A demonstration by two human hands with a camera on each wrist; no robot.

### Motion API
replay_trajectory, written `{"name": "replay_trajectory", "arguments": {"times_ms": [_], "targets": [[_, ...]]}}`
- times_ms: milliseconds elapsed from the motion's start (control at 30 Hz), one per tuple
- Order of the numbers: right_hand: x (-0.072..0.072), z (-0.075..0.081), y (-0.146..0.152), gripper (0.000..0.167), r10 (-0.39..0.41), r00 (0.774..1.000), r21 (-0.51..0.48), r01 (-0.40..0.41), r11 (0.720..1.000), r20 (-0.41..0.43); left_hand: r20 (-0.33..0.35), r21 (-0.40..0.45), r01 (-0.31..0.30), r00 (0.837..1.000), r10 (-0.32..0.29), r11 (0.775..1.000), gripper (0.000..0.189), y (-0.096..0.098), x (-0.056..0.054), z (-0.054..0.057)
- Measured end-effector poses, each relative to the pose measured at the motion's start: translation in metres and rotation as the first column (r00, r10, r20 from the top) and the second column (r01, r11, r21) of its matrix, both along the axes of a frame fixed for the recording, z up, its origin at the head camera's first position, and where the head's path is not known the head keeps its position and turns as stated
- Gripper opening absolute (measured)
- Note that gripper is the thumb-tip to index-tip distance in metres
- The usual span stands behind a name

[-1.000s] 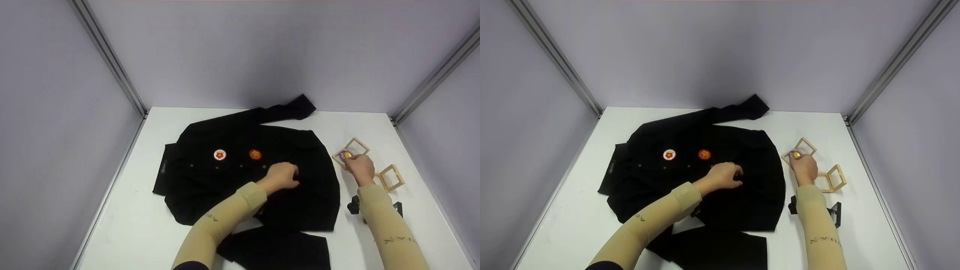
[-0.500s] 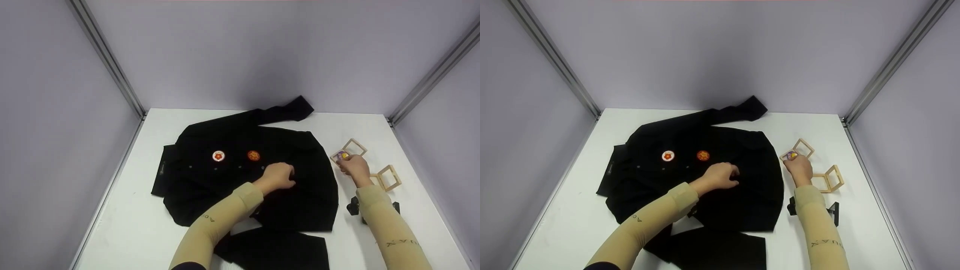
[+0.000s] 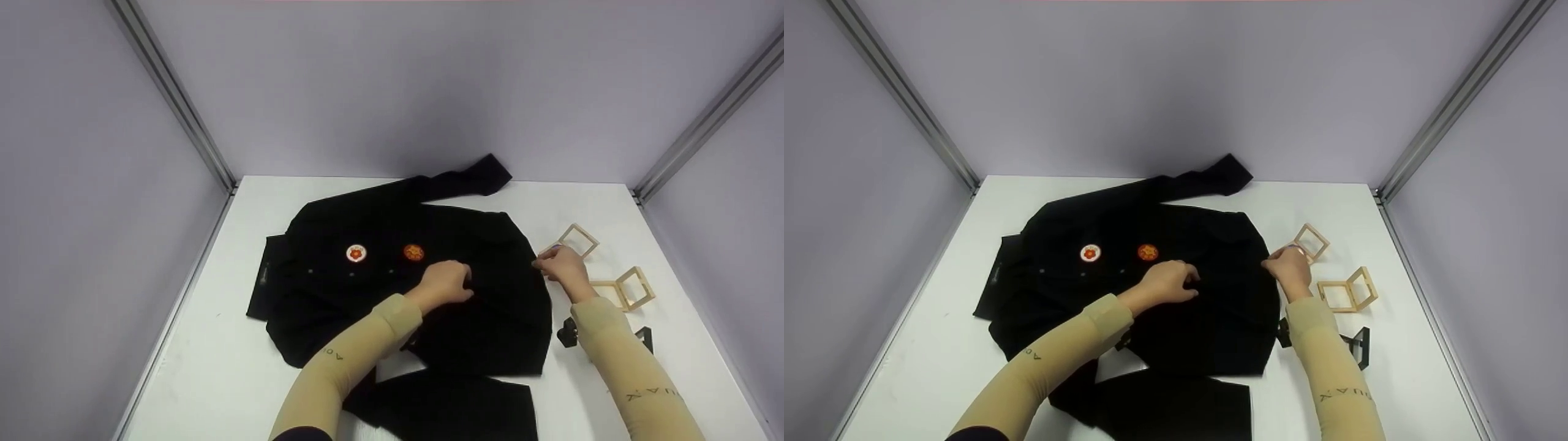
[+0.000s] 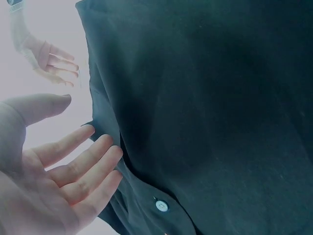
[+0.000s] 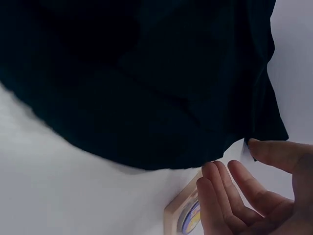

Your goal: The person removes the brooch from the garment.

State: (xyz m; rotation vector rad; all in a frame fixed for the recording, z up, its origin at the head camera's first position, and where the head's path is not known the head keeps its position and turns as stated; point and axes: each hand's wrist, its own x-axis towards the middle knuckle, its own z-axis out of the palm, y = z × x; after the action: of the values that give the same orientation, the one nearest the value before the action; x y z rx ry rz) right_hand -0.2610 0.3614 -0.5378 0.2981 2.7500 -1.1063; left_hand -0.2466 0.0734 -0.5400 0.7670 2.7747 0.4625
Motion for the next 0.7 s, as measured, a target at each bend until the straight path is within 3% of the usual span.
{"name": "replay_trajectory", "arguments": {"times_ms": [300, 700], "targets": [[-0.005, 0.003, -0.02, 0.038, 0.051, 0.998, 0.032, -0.052, 0.998, 0.025, -0.015, 0.005, -0.032, 0.999, 0.032, 0.999, 0.031, -0.013, -0.003, 0.0], [-0.013, 0.004, -0.051, 0.036, 0.09, 0.996, -0.031, -0.09, 0.995, 0.018, -0.024, 0.019, -0.07, 0.997, 0.07, 0.997, 0.032, -0.03, -0.01, 0.002]]}}
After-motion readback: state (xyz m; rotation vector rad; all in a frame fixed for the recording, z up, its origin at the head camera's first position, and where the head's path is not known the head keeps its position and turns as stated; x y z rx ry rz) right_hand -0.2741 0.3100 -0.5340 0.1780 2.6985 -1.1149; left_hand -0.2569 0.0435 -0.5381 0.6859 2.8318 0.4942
